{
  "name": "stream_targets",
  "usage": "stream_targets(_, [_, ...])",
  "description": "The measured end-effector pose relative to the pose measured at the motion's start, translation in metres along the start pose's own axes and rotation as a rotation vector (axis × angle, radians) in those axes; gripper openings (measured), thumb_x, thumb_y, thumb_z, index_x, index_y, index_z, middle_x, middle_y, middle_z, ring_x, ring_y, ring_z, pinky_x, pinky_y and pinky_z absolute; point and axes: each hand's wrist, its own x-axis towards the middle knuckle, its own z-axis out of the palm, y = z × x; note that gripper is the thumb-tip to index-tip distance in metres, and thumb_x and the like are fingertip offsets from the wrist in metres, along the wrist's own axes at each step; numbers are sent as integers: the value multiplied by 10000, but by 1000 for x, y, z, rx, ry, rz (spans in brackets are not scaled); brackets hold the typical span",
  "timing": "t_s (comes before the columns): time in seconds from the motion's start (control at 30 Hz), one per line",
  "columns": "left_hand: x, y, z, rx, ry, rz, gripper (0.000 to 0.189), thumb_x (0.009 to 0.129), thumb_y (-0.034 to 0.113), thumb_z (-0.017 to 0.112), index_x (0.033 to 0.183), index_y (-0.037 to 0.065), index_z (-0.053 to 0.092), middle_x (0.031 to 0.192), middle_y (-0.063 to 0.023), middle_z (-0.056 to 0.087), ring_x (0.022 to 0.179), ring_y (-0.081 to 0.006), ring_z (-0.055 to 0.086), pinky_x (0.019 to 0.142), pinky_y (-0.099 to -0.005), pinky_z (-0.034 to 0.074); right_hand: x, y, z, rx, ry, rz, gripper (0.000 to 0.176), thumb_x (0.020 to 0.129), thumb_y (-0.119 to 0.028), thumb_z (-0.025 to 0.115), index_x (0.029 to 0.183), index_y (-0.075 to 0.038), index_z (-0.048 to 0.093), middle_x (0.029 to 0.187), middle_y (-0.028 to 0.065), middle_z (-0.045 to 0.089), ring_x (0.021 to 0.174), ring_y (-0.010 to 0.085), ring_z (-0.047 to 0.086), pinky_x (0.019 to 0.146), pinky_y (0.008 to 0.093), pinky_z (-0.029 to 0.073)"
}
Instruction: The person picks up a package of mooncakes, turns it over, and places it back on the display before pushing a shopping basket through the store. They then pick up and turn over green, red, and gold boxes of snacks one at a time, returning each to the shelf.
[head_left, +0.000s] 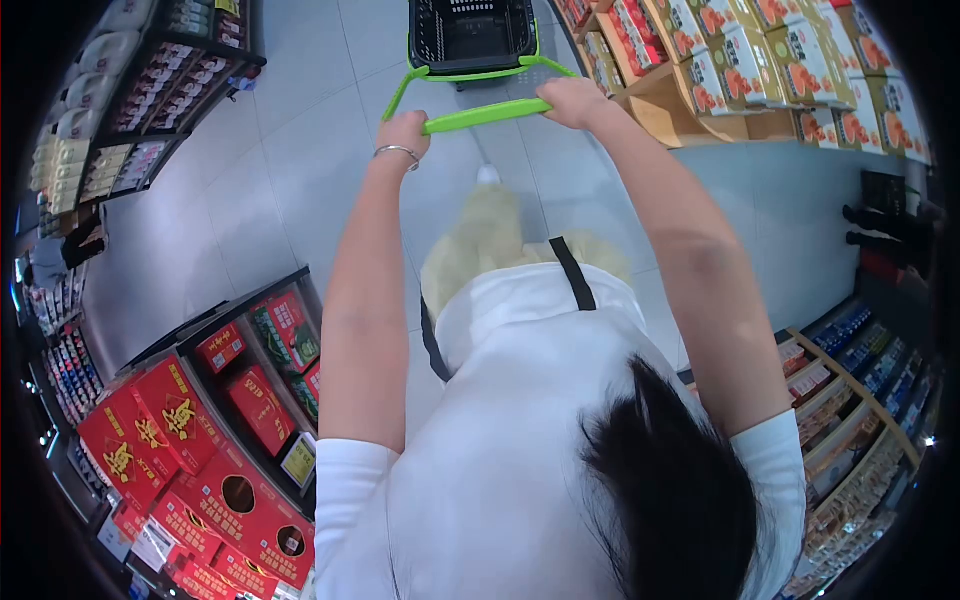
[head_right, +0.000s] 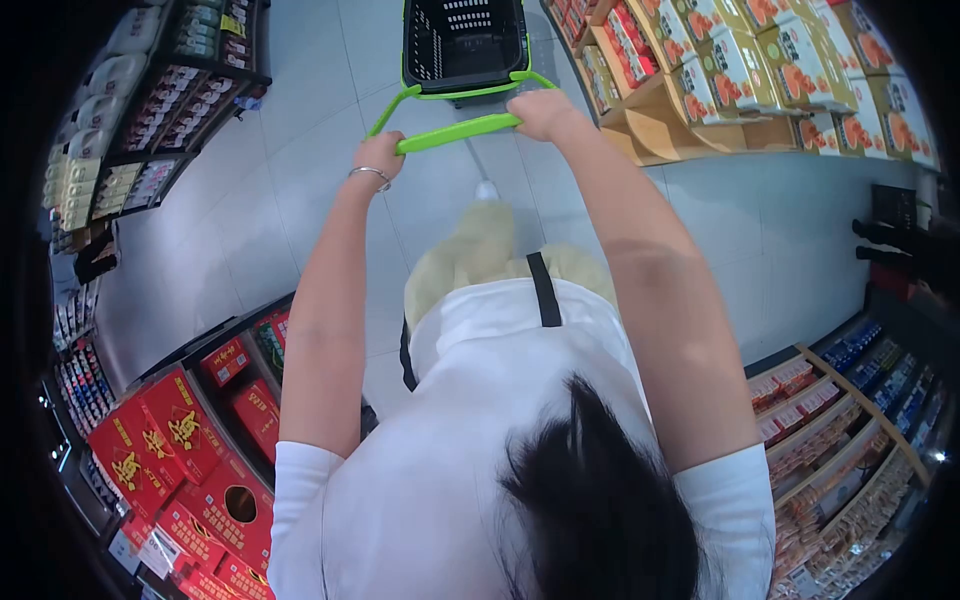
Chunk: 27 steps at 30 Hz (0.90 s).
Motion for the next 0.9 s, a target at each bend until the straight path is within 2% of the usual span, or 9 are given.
stream_targets(0.17, [87,-53,-55,-80,172,24,191,845,180,617,999,106,701,945,-171,704,910,-373,668,826,-470,527,78,8,-58,-20,-13,173,266,881,-266,641,1099,-114,629,1060,132,681,1051,316,637,886,450,507])
stream_targets(0.23, [111,-64,-73,-134,180,56,205,849,221,649,1010,106,703,955,-175,704,906,-381,668,800,-469,535,101,19,-63,23,94,175,245,872,-274,643,1069,-131,662,1025,119,700,1029,291,656,876,430,515])
stream_targets(0.37, [152,-84,-98,-73,-4,70,269,815,287,694,979,74,713,936,-196,700,876,-382,670,784,-455,539,132,39,-79,124,60,87,279,885,-347,626,1043,-121,672,957,161,702,939,344,669,812,467,526])
stream_targets(0.43, [166,-89,-108,-50,-71,92,287,803,313,703,952,69,721,920,-205,698,861,-383,671,777,-454,540,146,43,-89,195,-205,104,275,871,-345,605,909,-90,699,875,171,700,891,364,669,790,475,522])
stream_targets(0.5, [180,-90,-113,10,-276,-14,280,802,310,666,941,75,727,951,-167,717,911,-346,687,826,-426,552,166,53,-97,128,-160,33,262,857,-320,597,859,-78,697,844,173,697,875,369,668,787,476,520])
stream_targets(0.53, [185,-92,-109,7,-287,-21,280,802,310,666,941,75,727,951,-167,717,911,-346,687,826,-426,552,175,58,-97,72,-106,-32,254,843,-295,590,810,-66,695,813,174,694,858,375,667,785,477,517])
stream_targets(0.63, [211,-91,-109,42,-171,-59,266,811,307,650,894,69,734,936,-173,717,908,-351,686,823,-435,551,207,80,-115,10,-108,-36,184,774,-192,595,830,-63,713,881,179,707,916,356,673,822,466,512])
stream_targets(0.83, [290,-54,-130,-26,-133,-67,284,834,321,630,892,63,732,928,-174,716,901,-365,681,823,-440,547,271,182,-150,-16,-66,-58,178,789,-172,592,835,-48,711,889,187,705,919,357,670,826,462,520])
stream_targets(0.9, [318,-45,-144,-58,-96,15,318,851,399,640,827,98,739,766,-137,714,754,-323,696,748,-421,553,294,213,-162,-10,-55,-55,178,792,-174,598,843,-46,711,897,187,705,920,356,669,829,460,521])
